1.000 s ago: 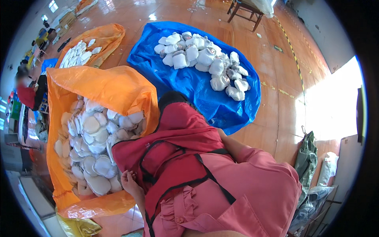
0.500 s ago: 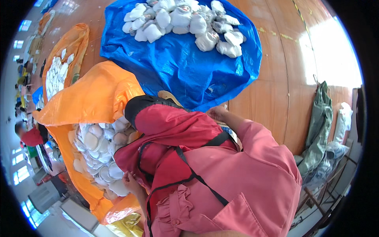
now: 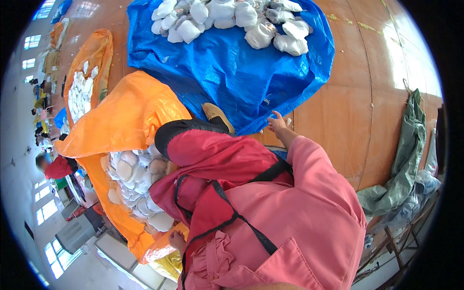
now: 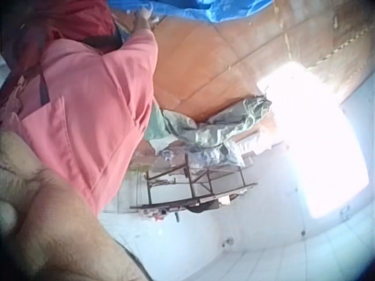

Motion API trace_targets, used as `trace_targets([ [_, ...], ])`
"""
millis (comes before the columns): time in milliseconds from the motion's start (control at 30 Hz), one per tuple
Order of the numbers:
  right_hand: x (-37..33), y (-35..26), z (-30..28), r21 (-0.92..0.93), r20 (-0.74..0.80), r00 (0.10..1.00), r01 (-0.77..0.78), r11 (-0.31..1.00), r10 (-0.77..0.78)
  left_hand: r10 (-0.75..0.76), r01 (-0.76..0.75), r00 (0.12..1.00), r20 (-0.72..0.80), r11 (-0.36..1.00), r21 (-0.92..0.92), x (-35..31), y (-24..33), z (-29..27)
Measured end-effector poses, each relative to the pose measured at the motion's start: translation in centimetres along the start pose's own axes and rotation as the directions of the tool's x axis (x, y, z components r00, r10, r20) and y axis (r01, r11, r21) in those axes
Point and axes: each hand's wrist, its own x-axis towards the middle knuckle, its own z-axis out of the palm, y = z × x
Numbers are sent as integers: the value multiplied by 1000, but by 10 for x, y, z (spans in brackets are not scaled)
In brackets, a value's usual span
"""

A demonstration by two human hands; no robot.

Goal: The person sits on the floor and stuffs white fabric pieces with filling by hand, then ties them closed. They place the finished stuffed items onto a blue tarp beside them. The process is repeated continuously with multiple items.

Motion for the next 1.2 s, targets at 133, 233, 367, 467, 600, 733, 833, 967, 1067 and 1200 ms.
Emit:
trace_targets([
  [133,12,-22,23,93,122,992,26,995,-37,-32,34,996,-80,999,25,10,-62,-28],
  [233,27,-29,34,142,71,997,-38,989,28,94,-52,990,-109,940,338,-1,-83,-32],
  [367,55,-2,19,-160,48,999,-2,987,10,151,-83,982,-117,890,448,-7,-93,-28],
  [467,53,6,17,446,5,946,-292,846,323,212,-139,973,-95,858,494,-6,-97,-22],
  [600,49,23,1,679,-18,981,-131,722,194,329,-267,944,-25,807,527,-8,-88,-10],
  [733,26,10,-22,616,-245,960,46,787,135,385,-350,922,45,777,523,-13,-71,3],
  [833,28,0,-49,652,-356,927,156,742,118,392,-381,915,96,758,529,-24,-24,30],
  [967,2,-28,-78,662,-419,899,209,720,125,339,-382,924,177,783,491,-30,5,40],
  [1067,7,-40,-95,668,-485,869,293,684,101,392,-424,903,175,752,505,-38,35,55],
  [1200,12,-80,-146,466,-631,769,477,745,-98,446,-456,882,154,721,522,-50,54,59],
])
